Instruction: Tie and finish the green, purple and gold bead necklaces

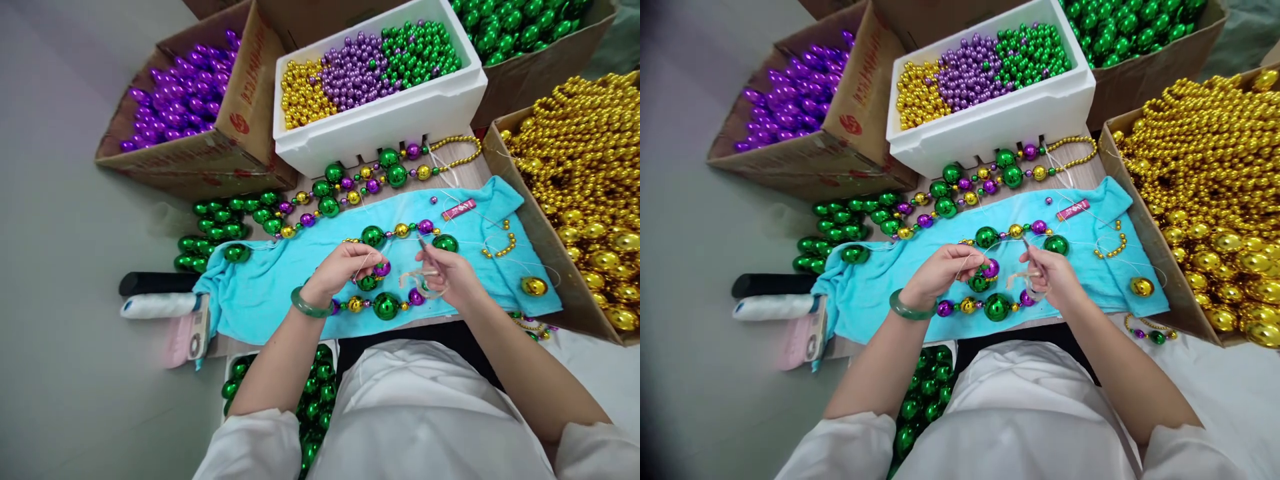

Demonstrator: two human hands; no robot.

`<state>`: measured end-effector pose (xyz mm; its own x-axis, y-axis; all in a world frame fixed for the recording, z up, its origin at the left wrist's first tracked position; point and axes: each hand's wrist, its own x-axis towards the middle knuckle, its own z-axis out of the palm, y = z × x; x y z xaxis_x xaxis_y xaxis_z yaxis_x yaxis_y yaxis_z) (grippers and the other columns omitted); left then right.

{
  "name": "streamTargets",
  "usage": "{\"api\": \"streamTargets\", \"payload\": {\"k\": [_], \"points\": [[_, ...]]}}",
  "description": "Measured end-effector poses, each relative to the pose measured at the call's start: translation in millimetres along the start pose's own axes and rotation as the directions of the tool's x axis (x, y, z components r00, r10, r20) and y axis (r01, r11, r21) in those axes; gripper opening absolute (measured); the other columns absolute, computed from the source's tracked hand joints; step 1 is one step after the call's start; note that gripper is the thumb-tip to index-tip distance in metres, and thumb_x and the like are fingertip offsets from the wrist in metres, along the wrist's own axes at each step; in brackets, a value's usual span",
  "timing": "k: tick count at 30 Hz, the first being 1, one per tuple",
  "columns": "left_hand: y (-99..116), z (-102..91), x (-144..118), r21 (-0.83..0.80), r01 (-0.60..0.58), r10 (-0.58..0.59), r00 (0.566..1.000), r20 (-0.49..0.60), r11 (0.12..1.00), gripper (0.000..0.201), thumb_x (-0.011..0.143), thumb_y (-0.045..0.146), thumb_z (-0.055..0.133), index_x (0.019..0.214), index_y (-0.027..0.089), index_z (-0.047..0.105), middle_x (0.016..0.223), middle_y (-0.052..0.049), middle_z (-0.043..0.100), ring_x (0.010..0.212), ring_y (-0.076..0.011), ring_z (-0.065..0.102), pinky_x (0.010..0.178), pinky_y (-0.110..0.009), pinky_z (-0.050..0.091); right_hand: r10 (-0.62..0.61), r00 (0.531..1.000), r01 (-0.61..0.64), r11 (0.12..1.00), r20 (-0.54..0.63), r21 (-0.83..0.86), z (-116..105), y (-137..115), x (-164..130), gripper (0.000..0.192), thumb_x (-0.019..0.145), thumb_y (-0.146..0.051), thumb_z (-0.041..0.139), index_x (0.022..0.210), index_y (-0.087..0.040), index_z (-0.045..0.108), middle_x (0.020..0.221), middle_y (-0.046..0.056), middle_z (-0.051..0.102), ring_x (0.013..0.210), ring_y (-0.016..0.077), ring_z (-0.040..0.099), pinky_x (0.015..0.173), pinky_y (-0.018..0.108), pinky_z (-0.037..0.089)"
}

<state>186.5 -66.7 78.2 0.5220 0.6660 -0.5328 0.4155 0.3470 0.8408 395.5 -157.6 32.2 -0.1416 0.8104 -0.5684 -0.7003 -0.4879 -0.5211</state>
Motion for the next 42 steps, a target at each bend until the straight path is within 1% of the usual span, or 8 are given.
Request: {"api": "streamTargets", "payload": {"k": [4, 7, 12, 17, 26, 30, 33, 42], "points": [[0.0, 1.7, 0.9, -0.026, -0.023, 0.022, 1.0, -0.005, 0.999, 0.027, 0.073, 0.04, 0.072, 0.079, 0.013, 0.074, 0.055, 0.001, 0.055, 0.05, -0.006, 0.044, 0.045, -0.019, 0.031, -0.299, 0.926, 0.27, 0.951, -0.229, -0.147, -30.1, -16.9, -26.3, 0.028, 0.073, -0.04, 0.072, 0.077, -0.012, 0.068, 0.051, -0.006, 0.033, 0.042, 0.0025, 0.022, 0.038, 0.017, 0.015], [0.9, 6.6, 2.9, -0.037, -0.04, 0.04, 0.999, 0.013, 0.999, 0.026, 0.073, 0.039, 0.072, 0.077, 0.013, 0.073, 0.057, 0.001, 0.055, 0.051, -0.0057, 0.044, 0.045, -0.018, 0.031, -0.376, 0.854, 0.306, 0.922, -0.36, -0.236, -55.8, -22.3, -37.2, 0.029, 0.072, -0.04, 0.074, 0.08, -0.012, 0.07, 0.054, -0.005, 0.036, 0.044, 0.0025, 0.025, 0.039, 0.017, 0.015], [1.1, 14.7, 7.8, -0.046, -0.058, 0.06, 0.997, 0.041, 0.997, 0.026, 0.074, 0.038, 0.072, 0.077, 0.013, 0.072, 0.057, 0.002, 0.054, 0.05, -0.0049, 0.043, 0.045, -0.018, 0.031, -0.137, 0.961, 0.124, 0.99, -0.24, -0.068, -62.4, -17.9, -37.5, 0.035, 0.074, -0.045, 0.07, 0.085, -0.011, 0.069, 0.053, -0.006, 0.034, 0.041, 0.0029, 0.023, 0.038, 0.018, 0.016], [2.1, 16.1, 7.9, -0.059, -0.062, 0.064, 0.998, 0.022, 0.996, 0.025, 0.073, 0.037, 0.073, 0.078, 0.012, 0.073, 0.058, 0.001, 0.056, 0.051, -0.0053, 0.044, 0.044, -0.018, 0.03, 0.027, 0.988, -0.03, 0.999, -0.154, -0.015, -47.0, -10.2, -31.1, 0.038, 0.072, -0.048, 0.069, 0.09, -0.014, 0.065, 0.051, -0.006, 0.038, 0.04, 0.0039, 0.027, 0.038, 0.018, 0.015], [0.4, -4.6, -2.7, -0.141, -0.047, 0.036, 0.996, -0.082, 0.989, 0.026, 0.069, 0.038, 0.076, 0.077, 0.013, 0.075, 0.056, 0.001, 0.055, 0.048, -0.0046, 0.043, 0.042, -0.017, 0.029, 0.155, 0.96, -0.248, 0.853, -0.231, -0.459, -88.9, -12.3, -66.4, 0.042, 0.076, -0.054, 0.068, 0.088, -0.014, 0.065, 0.047, -0.004, 0.043, 0.042, 0.006, 0.034, 0.04, 0.018, 0.018], [-5.2, -6.8, -4.5, -0.168, -0.038, 0.022, 0.995, -0.096, 0.985, 0.027, 0.067, 0.038, 0.077, 0.077, 0.013, 0.075, 0.056, 0.001, 0.054, 0.047, -0.0047, 0.044, 0.042, -0.017, 0.03, 0.246, 0.966, -0.254, 0.962, -0.081, -0.103, -67.8, -0.2, -69.6, 0.037, 0.071, -0.049, 0.073, 0.085, -0.016, 0.062, 0.052, -0.006, 0.039, 0.04, 0.0033, 0.028, 0.038, 0.016, 0.015], [-6.3, -4.5, -5.2, -0.181, -0.034, 0.017, 0.995, -0.095, 0.983, 0.027, 0.067, 0.038, 0.077, 0.076, 0.013, 0.075, 0.054, 0.002, 0.053, 0.046, -0.0042, 0.043, 0.042, -0.017, 0.029, 0.334, 0.942, -0.333, 0.932, 0.024, 0.144, -32.7, 21.0, -57.6, 0.034, 0.07, -0.044, 0.072, 0.082, -0.015, 0.059, 0.052, -0.007, 0.037, 0.037, 0.0015, 0.02, 0.035, 0.015, 0.011], [-4.3, -0.4, -8.2, -0.187, -0.039, 0.02, 0.995, -0.1, 0.982, 0.027, 0.066, 0.038, 0.078, 0.075, 0.013, 0.074, 0.053, 0.002, 0.055, 0.046, -0.0041, 0.043, 0.043, -0.017, 0.03, 0.27, 0.961, -0.274, 0.89, 0.061, 0.364, 7.9, 46.6, -13.4, 0.025, 0.086, -0.036, 0.055, 0.073, -0.014, 0.054, 0.049, -0.006, 0.038, 0.035, 0.0031, 0.022, 0.032, 0.014, 0.017]]}}
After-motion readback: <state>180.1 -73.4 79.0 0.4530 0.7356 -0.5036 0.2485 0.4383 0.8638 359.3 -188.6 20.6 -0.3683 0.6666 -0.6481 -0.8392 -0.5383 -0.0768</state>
